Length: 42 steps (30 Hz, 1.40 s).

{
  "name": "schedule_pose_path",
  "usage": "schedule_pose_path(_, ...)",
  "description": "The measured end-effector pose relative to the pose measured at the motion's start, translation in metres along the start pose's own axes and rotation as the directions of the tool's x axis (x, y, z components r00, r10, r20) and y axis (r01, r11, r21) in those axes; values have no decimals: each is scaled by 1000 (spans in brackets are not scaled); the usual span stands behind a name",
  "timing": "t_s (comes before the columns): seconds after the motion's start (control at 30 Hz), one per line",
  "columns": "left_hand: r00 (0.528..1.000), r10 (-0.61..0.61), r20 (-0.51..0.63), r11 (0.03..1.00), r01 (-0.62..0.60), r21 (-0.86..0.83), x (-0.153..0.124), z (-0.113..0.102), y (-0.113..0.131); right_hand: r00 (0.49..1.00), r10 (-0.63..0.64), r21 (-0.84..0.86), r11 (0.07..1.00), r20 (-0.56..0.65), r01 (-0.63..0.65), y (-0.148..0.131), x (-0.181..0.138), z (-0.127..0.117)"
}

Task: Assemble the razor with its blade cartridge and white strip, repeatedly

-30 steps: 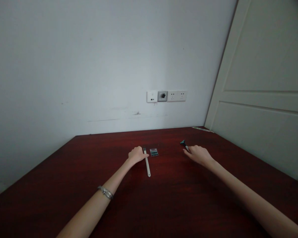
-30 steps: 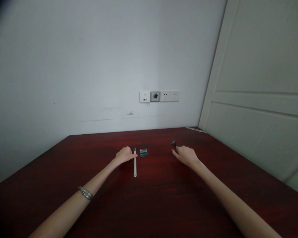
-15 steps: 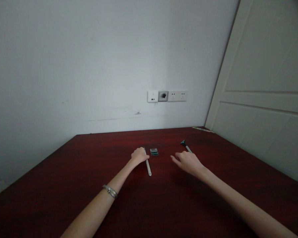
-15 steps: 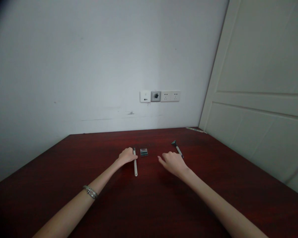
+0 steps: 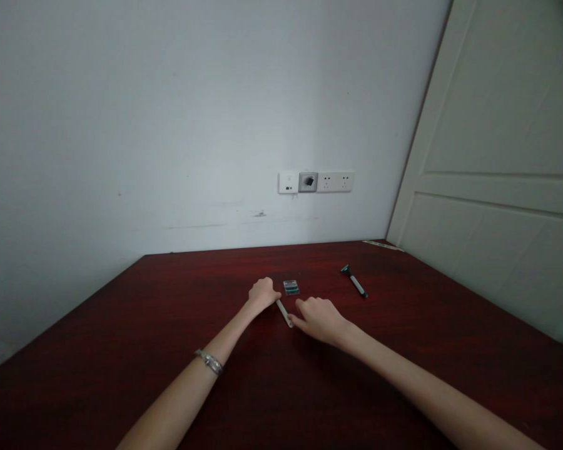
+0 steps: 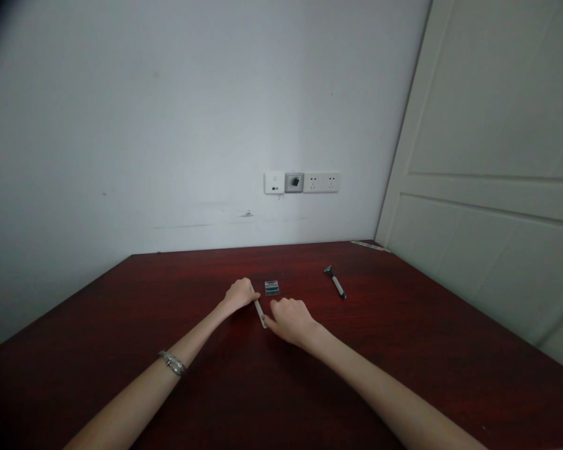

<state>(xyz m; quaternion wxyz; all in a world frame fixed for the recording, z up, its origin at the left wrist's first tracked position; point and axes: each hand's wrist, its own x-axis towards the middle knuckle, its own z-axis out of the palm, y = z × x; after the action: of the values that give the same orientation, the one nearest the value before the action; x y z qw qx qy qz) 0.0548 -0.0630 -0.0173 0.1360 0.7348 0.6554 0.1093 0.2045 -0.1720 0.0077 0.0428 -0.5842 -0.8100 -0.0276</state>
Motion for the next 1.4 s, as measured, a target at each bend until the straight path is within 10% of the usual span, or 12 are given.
schedule_pose_path(0.4, 999, 28, -42, 992, -33, -124, 7, -19, -11, 998, 8, 7, 1000, 65, -8, -23, 34, 16)
schedule_pose_path(0.73, 950, 112, -290, 923, -207, -323, 21, -53, -15, 999, 25, 11, 1000, -29, -25, -8, 18, 6)
schedule_pose_path(1.07, 853, 495, -166, 841, -519, -157, 30, 2, -10, 916, 377, -20, 923, -138, -383, 118, -27, -12)
schedule_pose_path(1.4, 838, 545, -14, 836, -544, -69, 33, 14, -8, 859, 511, 81, 855, 37, -512, 229, -52, 25)
